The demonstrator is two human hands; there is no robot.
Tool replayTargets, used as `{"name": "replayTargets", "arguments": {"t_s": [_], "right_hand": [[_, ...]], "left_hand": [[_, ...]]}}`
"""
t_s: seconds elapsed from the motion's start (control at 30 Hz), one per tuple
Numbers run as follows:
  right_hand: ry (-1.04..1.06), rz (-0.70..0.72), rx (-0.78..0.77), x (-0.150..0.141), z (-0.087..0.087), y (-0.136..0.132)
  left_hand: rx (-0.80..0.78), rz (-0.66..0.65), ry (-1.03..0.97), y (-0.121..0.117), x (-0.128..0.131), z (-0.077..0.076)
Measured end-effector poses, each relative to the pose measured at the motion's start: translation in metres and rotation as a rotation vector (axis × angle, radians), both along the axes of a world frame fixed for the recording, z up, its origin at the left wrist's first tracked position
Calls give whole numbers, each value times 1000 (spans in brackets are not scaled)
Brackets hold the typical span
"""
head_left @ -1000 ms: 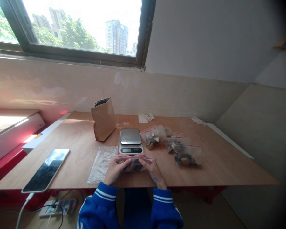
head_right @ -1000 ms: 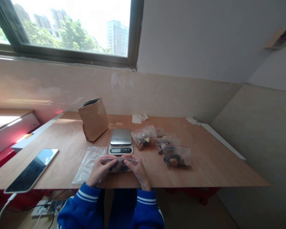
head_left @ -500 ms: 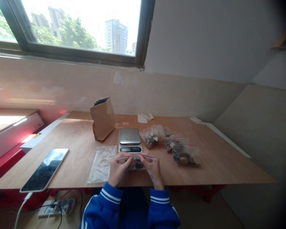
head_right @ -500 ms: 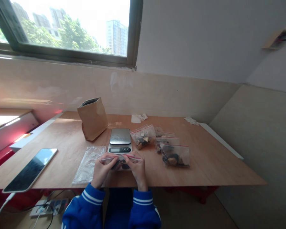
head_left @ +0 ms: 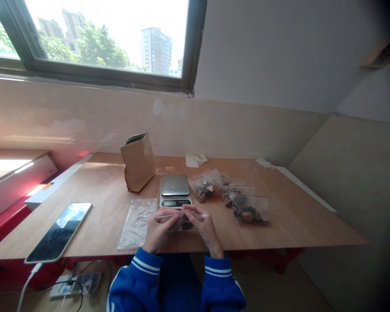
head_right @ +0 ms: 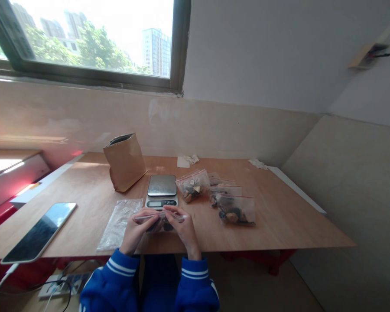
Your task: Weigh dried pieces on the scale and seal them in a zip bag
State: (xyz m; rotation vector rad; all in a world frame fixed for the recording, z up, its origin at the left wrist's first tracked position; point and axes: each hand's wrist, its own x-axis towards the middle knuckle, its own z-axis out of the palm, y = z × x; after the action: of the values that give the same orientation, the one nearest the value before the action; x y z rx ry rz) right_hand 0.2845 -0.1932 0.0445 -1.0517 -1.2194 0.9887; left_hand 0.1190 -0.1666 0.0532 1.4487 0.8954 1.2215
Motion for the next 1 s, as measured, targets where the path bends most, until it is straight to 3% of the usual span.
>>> {"name": "replayTargets", "arguments": {"t_s": [0.13, 0.47, 0.63, 0.73, 0.9, 1.0], "right_hand": [[-23, -6, 32, -7, -2, 4], [-54, -191, 123, -24, 7, 5], [-83, -225, 129, -25, 7, 5], [-62, -209, 103, -23, 2, 8], [51, -30, 11, -21, -4, 12], [112, -38, 3, -25, -4, 13]], "left_hand": [[9, 9, -6, -2, -1, 0], [-83, 68, -95, -8, 2, 7], [-70, 148, -90, -12, 8, 10], [-88, 154, -82, -9, 6, 6], [-102, 137, -50, -2, -6, 2], [-95, 186, -33, 0, -11, 3]]}}
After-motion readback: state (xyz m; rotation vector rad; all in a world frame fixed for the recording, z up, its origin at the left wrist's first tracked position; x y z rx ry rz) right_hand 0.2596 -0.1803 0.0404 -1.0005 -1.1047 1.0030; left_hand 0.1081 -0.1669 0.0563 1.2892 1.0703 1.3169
